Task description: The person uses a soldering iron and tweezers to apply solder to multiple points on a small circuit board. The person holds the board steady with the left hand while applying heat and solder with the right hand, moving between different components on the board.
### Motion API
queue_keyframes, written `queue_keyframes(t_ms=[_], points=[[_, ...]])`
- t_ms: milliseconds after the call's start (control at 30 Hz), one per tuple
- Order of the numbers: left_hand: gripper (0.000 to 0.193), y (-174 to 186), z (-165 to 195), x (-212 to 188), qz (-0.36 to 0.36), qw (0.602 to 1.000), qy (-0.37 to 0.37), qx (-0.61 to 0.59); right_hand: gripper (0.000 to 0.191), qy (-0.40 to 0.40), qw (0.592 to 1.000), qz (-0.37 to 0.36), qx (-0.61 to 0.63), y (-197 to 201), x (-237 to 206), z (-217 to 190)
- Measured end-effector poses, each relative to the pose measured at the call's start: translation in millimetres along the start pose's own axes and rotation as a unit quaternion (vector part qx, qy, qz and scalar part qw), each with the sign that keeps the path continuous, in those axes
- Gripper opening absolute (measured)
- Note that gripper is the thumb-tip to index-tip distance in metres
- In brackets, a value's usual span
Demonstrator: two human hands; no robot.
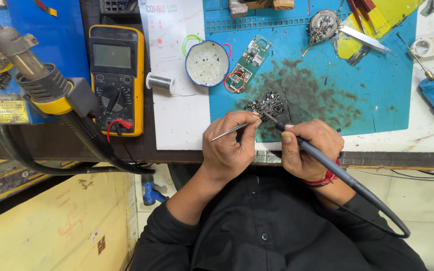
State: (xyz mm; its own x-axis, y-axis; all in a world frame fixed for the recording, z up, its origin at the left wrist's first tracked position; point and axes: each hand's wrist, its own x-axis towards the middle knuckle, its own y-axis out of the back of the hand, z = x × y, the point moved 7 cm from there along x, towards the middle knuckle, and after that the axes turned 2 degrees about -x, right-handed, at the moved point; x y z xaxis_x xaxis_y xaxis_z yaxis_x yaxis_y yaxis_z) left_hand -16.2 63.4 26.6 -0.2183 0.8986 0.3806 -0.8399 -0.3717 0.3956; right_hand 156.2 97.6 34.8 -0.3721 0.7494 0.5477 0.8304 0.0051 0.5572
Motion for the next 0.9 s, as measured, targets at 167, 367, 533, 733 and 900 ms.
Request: queue_keyframes(t_ms=[167,367,533,733,900], points=[[0.02,0.1,0.4,0.6,0.0,1.0,-0.002,-0.004,0.013,0.004,1.0,-0.001,-0.002,0.2,0.0,-0.6],[0.02,0.4,1.0,0.5,0.001,1.0,-0.007,0.001,0.013,-0.008,1.0,0.002,-0.012,0.8,-0.2,0.3],[0.02,0.5,1.0,0.7,0.003,1.0,-0.011,0.004,0.013,-0.005,1.0,-0.001,-0.002,0.0,-0.3,-0.2],[0.02,0.7,0.7,0.2,0.002,1.0,-0.006,0.001,0.013,0.001,1.0,0.003,-0.002,-0.9,-0.7,-0.2],[0.02,0.5,1.1,0.5,0.002,1.0,-0.008,0.002,0.012,-0.017,1.0,0.0,-0.012,1.9,-1.6,1.3]])
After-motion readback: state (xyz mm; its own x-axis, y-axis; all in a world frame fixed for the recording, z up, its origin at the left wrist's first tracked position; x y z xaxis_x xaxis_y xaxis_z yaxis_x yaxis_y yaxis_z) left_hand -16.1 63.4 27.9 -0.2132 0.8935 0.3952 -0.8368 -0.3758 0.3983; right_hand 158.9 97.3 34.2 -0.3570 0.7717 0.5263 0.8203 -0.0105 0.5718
